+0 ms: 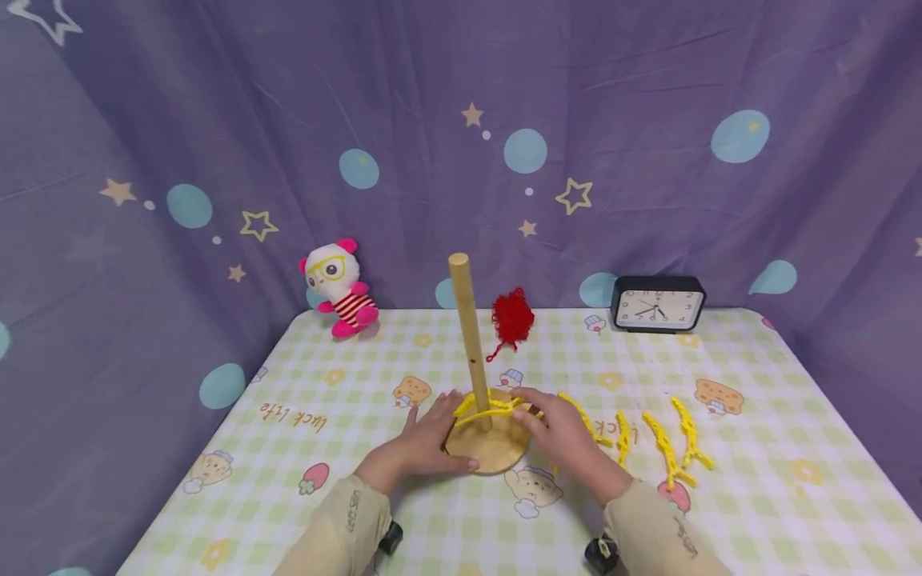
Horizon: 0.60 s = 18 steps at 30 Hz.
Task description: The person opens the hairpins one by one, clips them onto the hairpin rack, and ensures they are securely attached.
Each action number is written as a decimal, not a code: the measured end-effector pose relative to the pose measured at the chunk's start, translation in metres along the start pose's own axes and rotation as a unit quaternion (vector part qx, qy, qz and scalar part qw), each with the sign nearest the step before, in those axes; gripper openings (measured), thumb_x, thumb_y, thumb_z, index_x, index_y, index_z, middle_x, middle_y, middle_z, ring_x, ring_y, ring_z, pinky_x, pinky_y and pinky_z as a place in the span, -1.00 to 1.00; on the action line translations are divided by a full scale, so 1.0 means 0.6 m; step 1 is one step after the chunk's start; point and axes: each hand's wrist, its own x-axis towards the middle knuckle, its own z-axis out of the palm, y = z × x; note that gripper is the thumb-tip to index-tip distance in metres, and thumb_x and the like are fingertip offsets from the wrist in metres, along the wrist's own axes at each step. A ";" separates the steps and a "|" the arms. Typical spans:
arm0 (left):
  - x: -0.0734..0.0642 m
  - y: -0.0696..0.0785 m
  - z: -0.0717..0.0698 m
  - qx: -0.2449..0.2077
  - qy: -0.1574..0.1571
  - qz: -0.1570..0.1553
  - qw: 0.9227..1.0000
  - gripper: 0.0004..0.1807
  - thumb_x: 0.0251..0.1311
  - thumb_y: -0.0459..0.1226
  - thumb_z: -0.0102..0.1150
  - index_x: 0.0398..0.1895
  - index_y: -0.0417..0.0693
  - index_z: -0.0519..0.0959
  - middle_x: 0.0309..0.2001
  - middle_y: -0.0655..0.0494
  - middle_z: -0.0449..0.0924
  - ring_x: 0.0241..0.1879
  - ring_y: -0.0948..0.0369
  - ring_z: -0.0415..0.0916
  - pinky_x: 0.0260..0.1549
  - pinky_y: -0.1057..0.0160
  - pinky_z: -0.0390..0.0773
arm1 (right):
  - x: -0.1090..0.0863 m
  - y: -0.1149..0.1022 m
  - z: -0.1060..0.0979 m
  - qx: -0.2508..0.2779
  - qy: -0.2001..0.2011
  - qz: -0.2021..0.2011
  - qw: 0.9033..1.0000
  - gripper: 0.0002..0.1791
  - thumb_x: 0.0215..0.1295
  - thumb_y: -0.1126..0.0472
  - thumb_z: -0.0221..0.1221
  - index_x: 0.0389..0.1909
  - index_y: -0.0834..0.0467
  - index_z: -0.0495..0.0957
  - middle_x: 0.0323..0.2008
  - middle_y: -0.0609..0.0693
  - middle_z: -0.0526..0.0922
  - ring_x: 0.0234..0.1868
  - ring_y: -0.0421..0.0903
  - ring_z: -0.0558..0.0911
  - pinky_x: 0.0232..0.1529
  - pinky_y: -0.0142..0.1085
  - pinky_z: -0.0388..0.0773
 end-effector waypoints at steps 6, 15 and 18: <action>0.000 0.001 0.001 0.002 -0.001 -0.001 1.000 0.26 -0.03 0.38 0.20 0.58 -0.03 -0.16 0.57 0.09 -0.25 0.53 0.13 -0.34 0.38 -0.20 -0.39 | -0.013 0.001 -0.019 -0.010 -0.005 0.009 1.000 -0.48 0.29 0.12 0.27 0.26 0.13 0.48 0.01 0.03 0.65 -0.19 -0.14 0.60 -0.19 -0.26 0.59; -0.002 0.004 -0.005 -0.010 -0.008 -0.002 1.000 0.23 0.00 0.36 0.20 0.58 0.00 -0.16 0.57 0.09 -0.25 0.53 0.12 -0.34 0.38 -0.21 -0.39 | -0.052 0.021 -0.086 -0.043 0.014 0.058 0.997 -0.56 0.34 0.07 0.23 0.19 0.12 0.54 -0.04 0.08 0.66 -0.22 -0.12 0.61 -0.22 -0.20 0.58; -0.004 0.005 -0.008 -0.015 -0.007 -0.001 1.000 0.22 0.00 0.34 0.22 0.58 0.00 -0.14 0.57 0.07 -0.23 0.53 0.10 -0.32 0.38 -0.22 -0.38 | -0.070 0.031 -0.110 -0.064 0.021 0.071 0.995 -0.56 0.36 0.06 0.21 0.21 0.11 0.53 -0.02 0.09 0.65 -0.21 -0.09 0.62 -0.22 -0.15 0.58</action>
